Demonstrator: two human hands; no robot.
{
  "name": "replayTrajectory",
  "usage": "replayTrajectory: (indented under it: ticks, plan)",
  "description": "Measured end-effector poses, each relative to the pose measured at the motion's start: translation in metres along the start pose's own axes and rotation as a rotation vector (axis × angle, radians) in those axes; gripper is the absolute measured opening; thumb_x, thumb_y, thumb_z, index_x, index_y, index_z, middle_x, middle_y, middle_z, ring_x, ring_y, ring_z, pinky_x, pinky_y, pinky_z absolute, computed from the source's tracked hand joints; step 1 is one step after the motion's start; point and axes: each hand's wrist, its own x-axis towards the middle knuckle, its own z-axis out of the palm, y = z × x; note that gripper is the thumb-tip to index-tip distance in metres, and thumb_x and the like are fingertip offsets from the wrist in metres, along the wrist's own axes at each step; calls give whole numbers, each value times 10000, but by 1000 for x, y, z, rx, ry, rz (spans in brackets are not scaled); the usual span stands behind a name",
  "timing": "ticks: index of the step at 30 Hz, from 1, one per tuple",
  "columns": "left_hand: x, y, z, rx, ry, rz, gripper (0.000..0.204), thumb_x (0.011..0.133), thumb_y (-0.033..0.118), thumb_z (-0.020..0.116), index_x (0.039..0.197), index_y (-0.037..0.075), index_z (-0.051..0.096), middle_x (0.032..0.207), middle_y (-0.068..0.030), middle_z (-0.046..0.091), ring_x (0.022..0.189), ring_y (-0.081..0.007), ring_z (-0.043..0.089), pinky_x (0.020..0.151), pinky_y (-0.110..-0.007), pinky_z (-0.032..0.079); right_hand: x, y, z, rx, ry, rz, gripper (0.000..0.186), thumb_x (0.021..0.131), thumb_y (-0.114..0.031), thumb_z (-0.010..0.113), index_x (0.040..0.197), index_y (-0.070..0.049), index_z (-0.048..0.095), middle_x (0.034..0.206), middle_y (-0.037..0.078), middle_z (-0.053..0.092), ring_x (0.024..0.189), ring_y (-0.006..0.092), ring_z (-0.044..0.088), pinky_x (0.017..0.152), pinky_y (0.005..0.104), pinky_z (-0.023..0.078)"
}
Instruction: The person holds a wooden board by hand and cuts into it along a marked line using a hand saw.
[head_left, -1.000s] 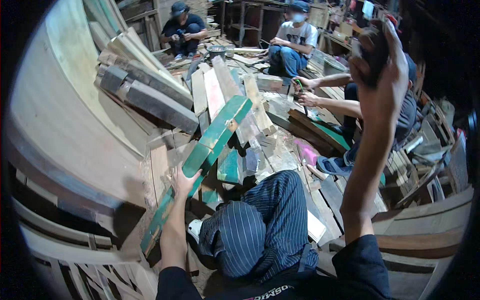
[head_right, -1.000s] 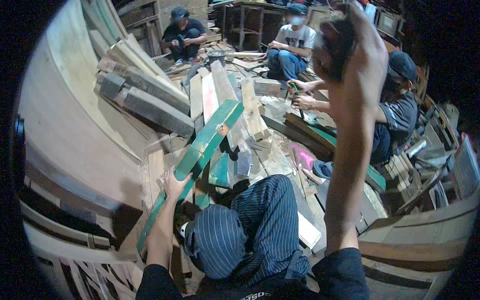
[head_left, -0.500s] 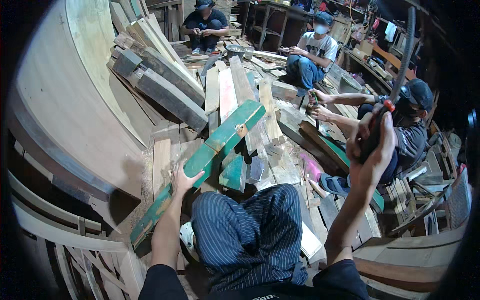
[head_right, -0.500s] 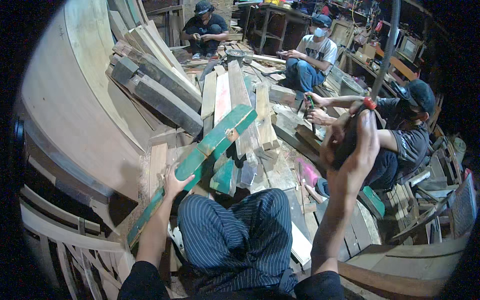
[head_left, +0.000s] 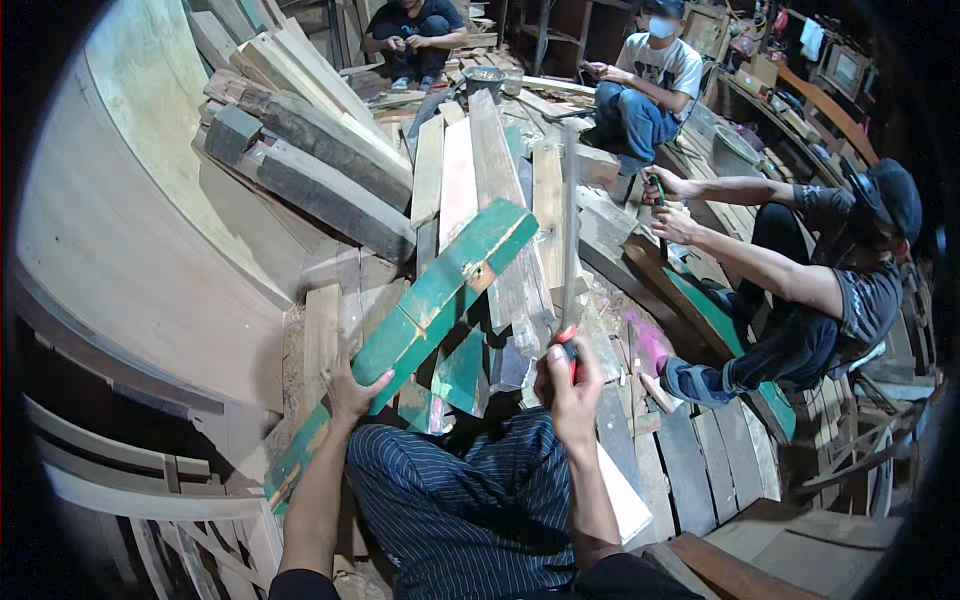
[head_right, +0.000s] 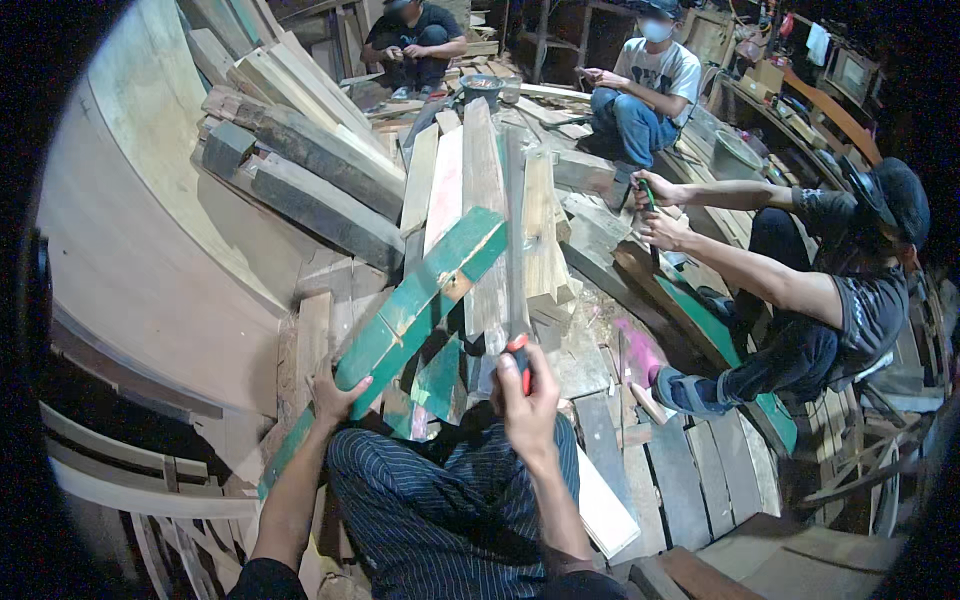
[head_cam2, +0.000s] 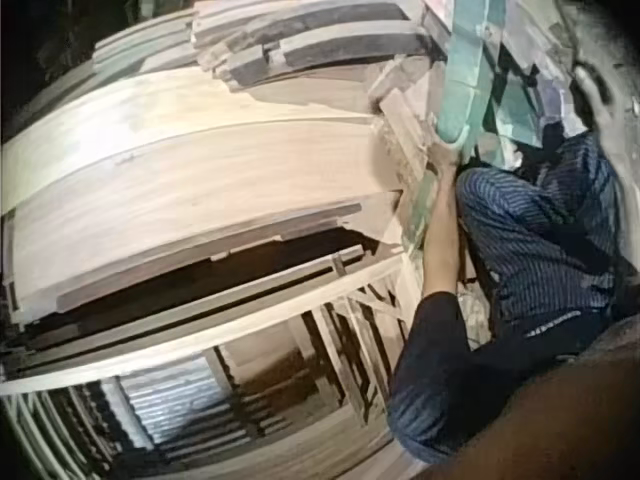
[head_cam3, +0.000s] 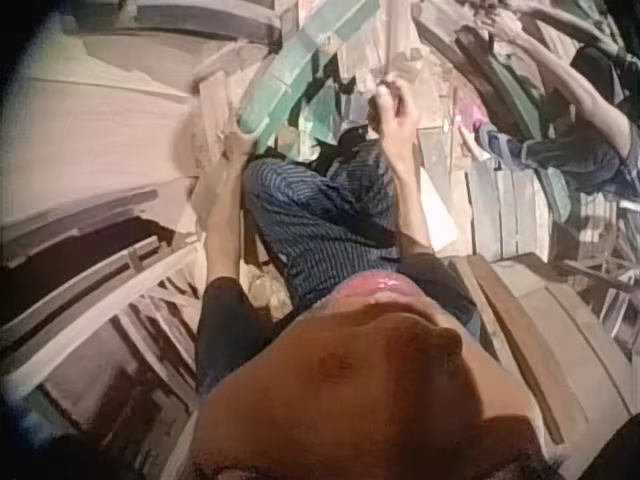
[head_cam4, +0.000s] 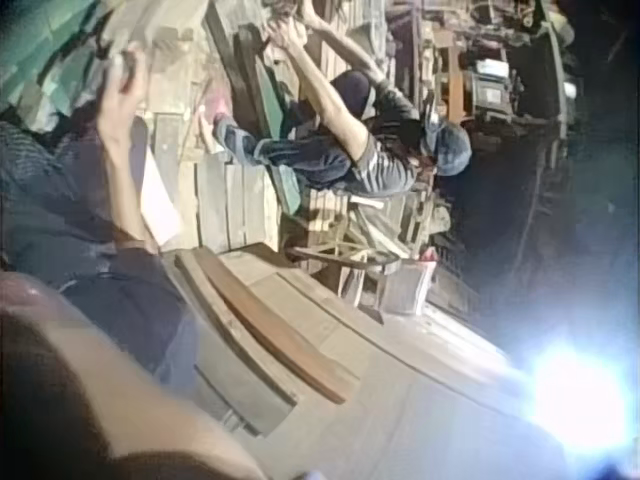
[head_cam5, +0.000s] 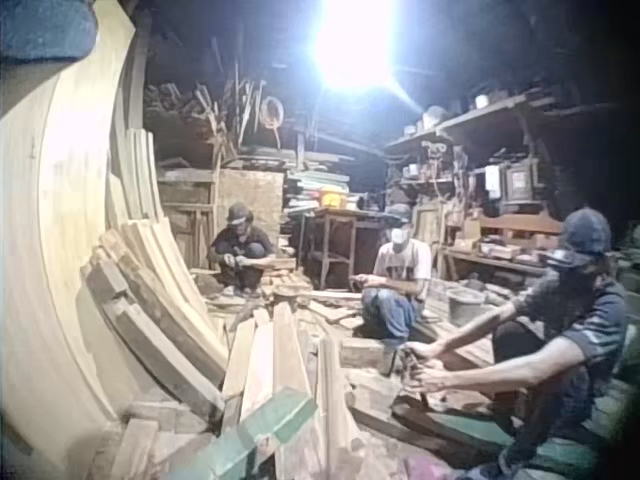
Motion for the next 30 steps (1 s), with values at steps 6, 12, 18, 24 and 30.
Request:
replayTrajectory:
  ticks: [6,12,18,24,30]
  plan:
    - [-2,5,-4,20,4,-14,966,634,542,830,1353,0,479,1112,-250,634,1030,-419,614,934,-495,456,-33,40,-9,-161,-125,72,159,965,-141,612,1049,-7,606,601,-28,476,516,35,422,475,241,342]
    - [-2,-4,6,156,76,49,835,644,585,808,1215,19,580,1083,-216,662,1020,-401,628,1011,-569,354,-61,64,-4,-196,-148,94,172,956,-139,629,1048,5,608,637,-9,485,578,35,394,517,240,343]
    - [-8,2,3,17,30,44,835,670,497,837,1301,29,553,1172,-207,639,1063,-383,623,939,-460,466,-88,70,11,-280,-128,132,178,945,-153,651,1014,9,622,638,-6,481,613,44,393,535,249,355]
    - [2,-3,9,53,69,91,877,682,612,781,1288,22,553,1159,-229,631,1130,-389,583,971,-498,433,-87,60,19,-569,-60,1,251,925,-151,678,1081,41,639,679,-16,514,581,38,406,509,231,332]
    - [4,-8,7,101,15,31,940,669,710,718,1308,43,548,1210,-233,611,1164,-365,571,1053,-647,287,-74,61,35,-781,-95,-66,354,923,-164,658,1250,-51,584,664,152,597,540,226,573,549,338,450]
